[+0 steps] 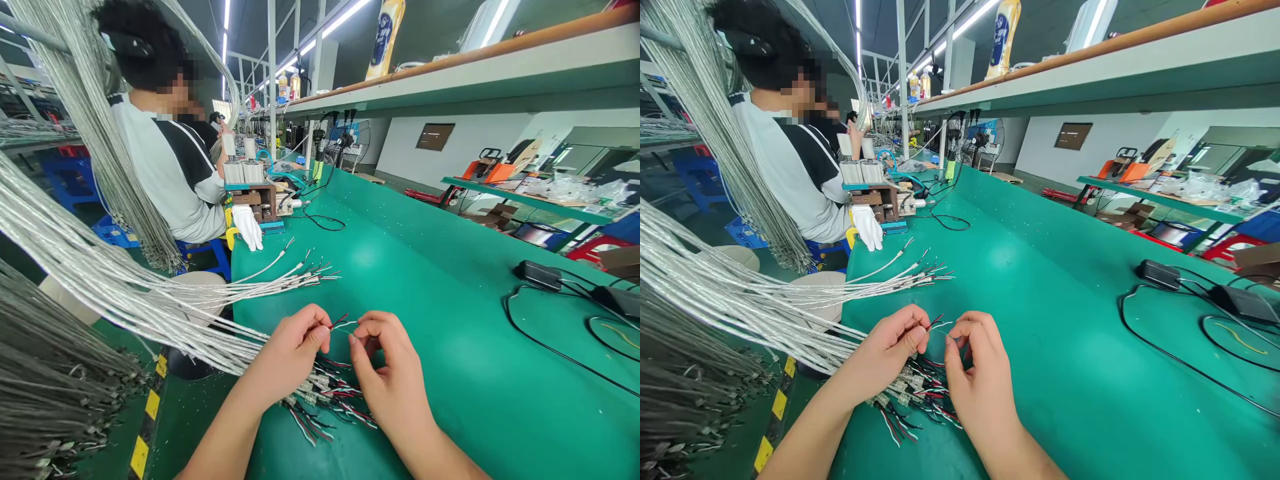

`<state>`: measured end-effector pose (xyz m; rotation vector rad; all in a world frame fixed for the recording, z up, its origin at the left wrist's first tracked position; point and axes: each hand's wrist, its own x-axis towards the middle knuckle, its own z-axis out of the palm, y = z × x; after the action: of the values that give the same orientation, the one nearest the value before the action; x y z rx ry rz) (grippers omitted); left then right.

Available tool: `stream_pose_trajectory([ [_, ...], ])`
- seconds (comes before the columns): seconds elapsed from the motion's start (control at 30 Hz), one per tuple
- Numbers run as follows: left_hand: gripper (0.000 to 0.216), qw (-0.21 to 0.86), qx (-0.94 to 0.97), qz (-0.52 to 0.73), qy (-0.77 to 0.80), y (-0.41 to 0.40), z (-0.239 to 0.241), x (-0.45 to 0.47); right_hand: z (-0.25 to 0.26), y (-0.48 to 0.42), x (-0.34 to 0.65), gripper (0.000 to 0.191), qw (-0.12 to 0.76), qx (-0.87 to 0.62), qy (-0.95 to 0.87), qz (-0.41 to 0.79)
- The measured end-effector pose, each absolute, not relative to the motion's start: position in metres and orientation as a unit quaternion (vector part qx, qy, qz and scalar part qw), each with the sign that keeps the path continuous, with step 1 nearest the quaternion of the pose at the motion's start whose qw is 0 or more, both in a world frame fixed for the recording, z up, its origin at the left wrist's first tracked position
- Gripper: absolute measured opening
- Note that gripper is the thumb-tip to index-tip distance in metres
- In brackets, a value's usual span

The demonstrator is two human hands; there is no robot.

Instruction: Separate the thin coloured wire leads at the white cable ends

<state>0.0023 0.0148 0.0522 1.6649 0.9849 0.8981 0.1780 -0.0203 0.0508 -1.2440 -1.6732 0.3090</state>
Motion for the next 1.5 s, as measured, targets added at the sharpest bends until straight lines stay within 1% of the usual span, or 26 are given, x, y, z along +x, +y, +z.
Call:
stream_pose_trajectory([
  [0.13,0.017,0.48,0.685,0.369,0.406,0.014,0.053,0.003,0.051,-0.019,0.178,0.005,0.492,-0.509,-0.692,0.142],
  [0.3,0.017,0.47,0.692,0.366,0.407,0.014,0.054,0.004,0.05,-0.017,0.179,0.009,0.505,-0.492,-0.697,0.132],
  [0.53,0.018,0.461,0.703,0.352,0.412,0.013,0.057,0.004,0.053,-0.018,0.18,0.007,0.504,-0.472,-0.707,0.151],
  [0.73,0.022,0.497,0.668,0.384,0.398,0.013,0.052,0.002,0.056,-0.024,0.179,0.009,0.491,-0.454,-0.721,0.182],
  [0.87,0.022,0.501,0.667,0.383,0.397,0.013,0.054,0.002,0.056,-0.024,0.178,0.008,0.502,-0.451,-0.712,0.191],
  [0.93,0.022,0.486,0.679,0.375,0.402,0.013,0.057,0.003,0.057,-0.023,0.179,0.01,0.51,-0.457,-0.703,0.193],
  [1.03,0.022,0.46,0.695,0.368,0.412,0.012,0.062,0.004,0.057,-0.022,0.179,0.003,0.533,-0.473,-0.676,0.189],
  [1.07,0.021,0.454,0.696,0.37,0.416,0.011,0.064,0.005,0.056,-0.022,0.179,0.004,0.543,-0.479,-0.664,0.184],
  [1.17,0.021,0.434,0.698,0.375,0.428,0.01,0.065,0.007,0.055,-0.022,0.18,0.017,0.564,-0.486,-0.646,0.169],
  [1.27,0.019,0.41,0.707,0.374,0.439,0.009,0.064,0.009,0.055,-0.021,0.18,0.022,0.557,-0.476,-0.66,0.164],
  [1.4,0.017,0.347,0.735,0.366,0.453,0.008,0.061,0.013,0.056,-0.021,0.18,0.017,0.547,-0.482,-0.666,0.159],
  [1.5,0.016,0.319,0.746,0.367,0.455,0.008,0.059,0.014,0.056,-0.021,0.18,0.012,0.547,-0.504,-0.652,0.15],
])
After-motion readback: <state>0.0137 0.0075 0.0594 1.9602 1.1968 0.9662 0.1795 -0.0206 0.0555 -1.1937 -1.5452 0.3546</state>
